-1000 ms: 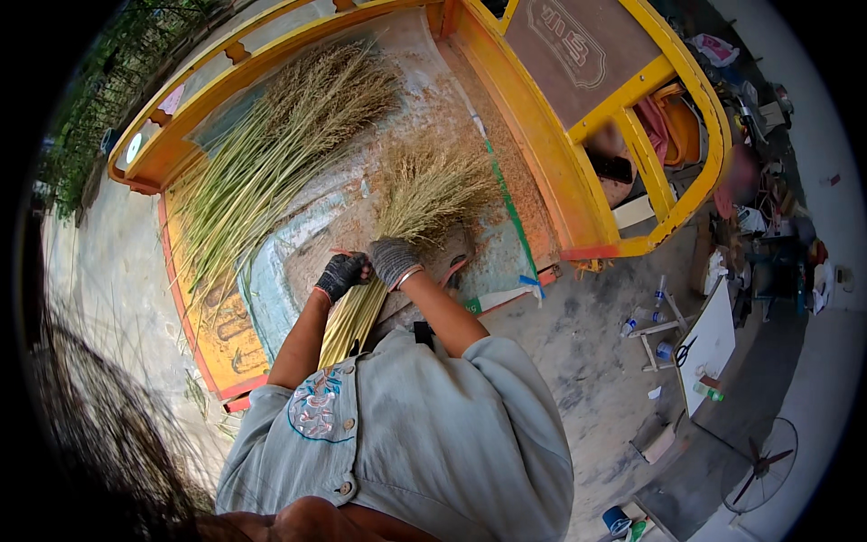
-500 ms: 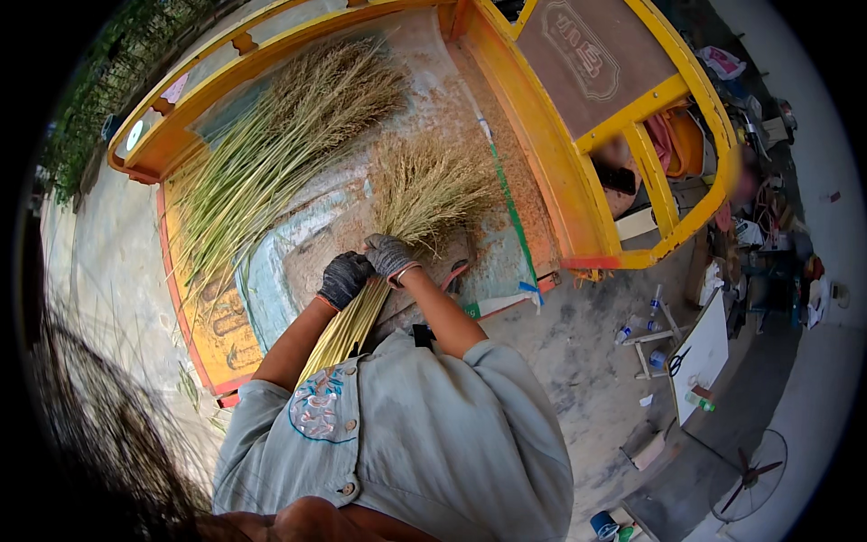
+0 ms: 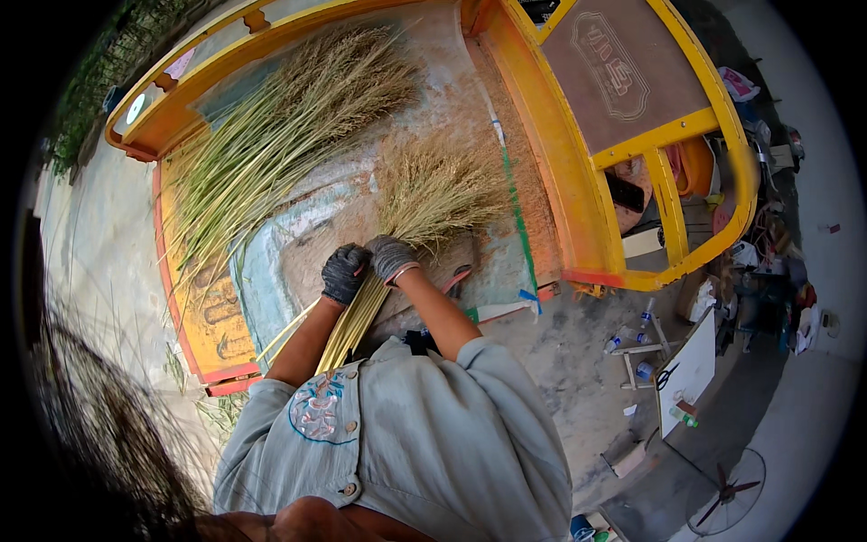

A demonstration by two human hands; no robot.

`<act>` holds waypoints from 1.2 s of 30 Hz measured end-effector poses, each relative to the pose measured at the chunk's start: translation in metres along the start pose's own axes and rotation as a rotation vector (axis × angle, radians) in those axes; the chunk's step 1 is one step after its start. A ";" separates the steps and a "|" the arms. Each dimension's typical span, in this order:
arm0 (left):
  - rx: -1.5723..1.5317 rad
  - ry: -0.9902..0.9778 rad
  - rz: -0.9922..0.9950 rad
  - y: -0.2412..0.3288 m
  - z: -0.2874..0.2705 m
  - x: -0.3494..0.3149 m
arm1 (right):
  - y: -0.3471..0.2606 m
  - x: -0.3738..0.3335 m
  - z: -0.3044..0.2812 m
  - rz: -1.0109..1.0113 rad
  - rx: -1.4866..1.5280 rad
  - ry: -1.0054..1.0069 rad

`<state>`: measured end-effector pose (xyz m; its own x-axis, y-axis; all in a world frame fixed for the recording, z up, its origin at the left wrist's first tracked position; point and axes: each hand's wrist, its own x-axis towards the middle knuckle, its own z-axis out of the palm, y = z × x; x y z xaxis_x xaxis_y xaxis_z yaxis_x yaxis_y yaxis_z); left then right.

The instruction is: The person bundles harvested grain stalks and repeatedly strikes them against a wooden board on a yellow cart to separate the grain. They then carry the bundles to a nearby area and return to continue threshing additional stalks.

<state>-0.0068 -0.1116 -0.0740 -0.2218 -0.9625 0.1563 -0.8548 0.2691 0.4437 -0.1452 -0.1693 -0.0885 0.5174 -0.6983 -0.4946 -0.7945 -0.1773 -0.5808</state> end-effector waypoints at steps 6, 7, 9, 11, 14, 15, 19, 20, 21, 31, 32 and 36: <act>-0.568 0.006 -0.430 -0.030 0.020 0.001 | -0.002 -0.010 0.028 -0.070 -0.091 0.393; -0.514 -0.038 -0.493 -0.036 0.024 0.002 | 0.001 -0.013 0.033 -0.081 -0.129 0.399; -0.404 -0.131 -0.616 -0.051 0.027 -0.001 | 0.008 -0.019 0.044 -0.100 -0.206 0.411; -0.479 -0.095 -0.697 -0.072 0.036 -0.015 | 0.001 -0.036 0.041 -0.061 -0.262 0.267; -0.257 -0.219 -0.701 -0.060 0.042 -0.014 | 0.021 -0.050 0.059 -0.023 -0.389 0.258; -0.273 -0.249 -0.742 -0.055 0.040 -0.014 | 0.027 -0.047 0.063 0.005 -0.359 0.212; -0.432 -0.365 -0.714 -0.071 0.036 -0.017 | 0.015 -0.048 0.036 0.018 -0.184 0.229; -0.641 -0.401 -0.702 -0.084 0.033 -0.024 | 0.022 -0.048 0.045 -0.094 -0.158 0.330; -0.849 -0.436 -0.686 -0.092 0.034 -0.029 | 0.030 -0.048 0.055 -0.209 -0.131 0.430; -1.439 -0.461 -0.519 -0.041 -0.009 -0.022 | -0.023 -0.061 0.051 0.094 1.182 0.198; -1.670 -0.469 -0.656 -0.038 -0.007 -0.021 | -0.027 -0.066 0.051 0.044 1.030 0.248; -1.895 -0.368 -0.810 -0.007 -0.030 0.000 | -0.037 -0.086 0.045 -0.322 0.442 0.712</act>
<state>0.0131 -0.1126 -0.0507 -0.3965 -0.7520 -0.5266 0.5799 -0.6498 0.4914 -0.1463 -0.0711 -0.0539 0.2570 -0.9517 0.1678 -0.3741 -0.2581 -0.8907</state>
